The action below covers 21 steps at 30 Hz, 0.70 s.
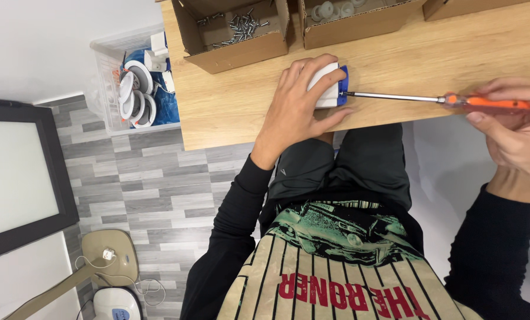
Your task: The person assembles white and blue plastic electrical components by hand and with a screwdriver. They pick up parts from a nearby bin, align them, and tighten screws to secure the pieces together on a wooden table.
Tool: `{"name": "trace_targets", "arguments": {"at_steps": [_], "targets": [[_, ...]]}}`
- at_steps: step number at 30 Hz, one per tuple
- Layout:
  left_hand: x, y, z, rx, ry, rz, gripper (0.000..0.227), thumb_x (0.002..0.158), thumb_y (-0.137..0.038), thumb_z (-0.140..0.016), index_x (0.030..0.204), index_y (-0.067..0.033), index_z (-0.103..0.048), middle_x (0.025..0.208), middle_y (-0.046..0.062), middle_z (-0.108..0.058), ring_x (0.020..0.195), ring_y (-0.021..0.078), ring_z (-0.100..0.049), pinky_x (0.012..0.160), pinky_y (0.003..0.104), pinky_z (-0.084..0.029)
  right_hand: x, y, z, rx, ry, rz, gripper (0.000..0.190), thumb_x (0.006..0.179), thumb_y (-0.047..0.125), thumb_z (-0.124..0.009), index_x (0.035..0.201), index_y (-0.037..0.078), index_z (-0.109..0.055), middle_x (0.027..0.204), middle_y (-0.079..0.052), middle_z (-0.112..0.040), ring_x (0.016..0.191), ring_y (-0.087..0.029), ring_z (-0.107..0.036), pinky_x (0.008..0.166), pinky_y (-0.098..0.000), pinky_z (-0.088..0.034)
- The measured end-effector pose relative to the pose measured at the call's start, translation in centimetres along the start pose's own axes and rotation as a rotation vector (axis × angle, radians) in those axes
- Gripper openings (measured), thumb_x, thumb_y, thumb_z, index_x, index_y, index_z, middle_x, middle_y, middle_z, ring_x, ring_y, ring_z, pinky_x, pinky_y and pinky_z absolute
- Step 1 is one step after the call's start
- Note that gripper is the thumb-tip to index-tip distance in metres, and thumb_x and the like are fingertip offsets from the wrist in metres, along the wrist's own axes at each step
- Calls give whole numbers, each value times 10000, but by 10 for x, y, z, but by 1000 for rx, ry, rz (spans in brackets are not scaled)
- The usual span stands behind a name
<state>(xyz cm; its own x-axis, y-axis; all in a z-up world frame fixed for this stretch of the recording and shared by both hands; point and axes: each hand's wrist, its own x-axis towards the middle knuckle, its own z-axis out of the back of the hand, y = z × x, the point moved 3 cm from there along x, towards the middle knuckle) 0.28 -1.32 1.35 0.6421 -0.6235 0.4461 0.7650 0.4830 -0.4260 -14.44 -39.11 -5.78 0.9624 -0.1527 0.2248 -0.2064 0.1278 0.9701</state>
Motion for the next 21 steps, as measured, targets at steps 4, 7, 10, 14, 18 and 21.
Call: {"name": "trace_targets", "arguments": {"at_steps": [4, 7, 10, 14, 18, 21], "targets": [[0, -1, 0, -11, -4, 3, 568, 1031, -547, -823, 1407, -177, -610, 1503, 61, -583, 1242, 311, -607, 967, 473, -537, 12, 30, -18, -38, 105, 5, 553, 1032, 130, -673, 1495, -106, -486, 1613, -360, -551, 1437, -542, -674, 1306, -629, -636], [0, -1, 2, -19, -3, 5, 551, 1033, -515, -831, 1410, -181, -607, 1502, 57, -586, 1259, 312, -608, 979, 469, -530, 14, 53, -37, -199, 1, -117, 435, 1457, 142, -428, 1265, -226, -558, 1266, -444, -687, 810, -420, -680, 706, -413, -574], [0, -1, 2, -34, 0, 2, 494, 1051, -454, -799, 1407, -172, -606, 1498, 65, -586, 1285, 316, -605, 1010, 467, -523, 5, 13, -14, -99, -73, -128, 202, 1376, 43, -625, 1261, -123, -633, 1205, -342, -699, 821, -327, -659, 705, -337, -544], [0, -3, 3, -41, 5, 1, 434, 1073, -407, -760, 1410, -176, -610, 1490, 63, -583, 1247, 315, -601, 1003, 467, -521, 1, -10, 4, -52, -52, -68, 147, 1262, 41, -734, 1326, -25, -620, 1296, -241, -665, 1101, -371, -756, 951, -381, -687], [0, -2, 1, -44, 16, 8, 395, 1078, -369, -692, 1409, -170, -611, 1497, 69, -579, 1251, 320, -594, 990, 460, -508, 3, 3, -1, -30, -21, 69, 342, 1105, -128, -770, 1359, -12, -573, 1487, -251, -585, 1371, -388, -692, 1309, -518, -680], [0, -3, 1, -55, 15, 9, 377, 1082, -347, -670, 1409, -168, -613, 1492, 66, -579, 1248, 323, -592, 992, 458, -501, 11, 40, -22, -90, 34, 76, 396, 1104, 37, -704, 1441, -100, -546, 1514, -313, -582, 1362, -458, -701, 1252, -556, -670]]}}
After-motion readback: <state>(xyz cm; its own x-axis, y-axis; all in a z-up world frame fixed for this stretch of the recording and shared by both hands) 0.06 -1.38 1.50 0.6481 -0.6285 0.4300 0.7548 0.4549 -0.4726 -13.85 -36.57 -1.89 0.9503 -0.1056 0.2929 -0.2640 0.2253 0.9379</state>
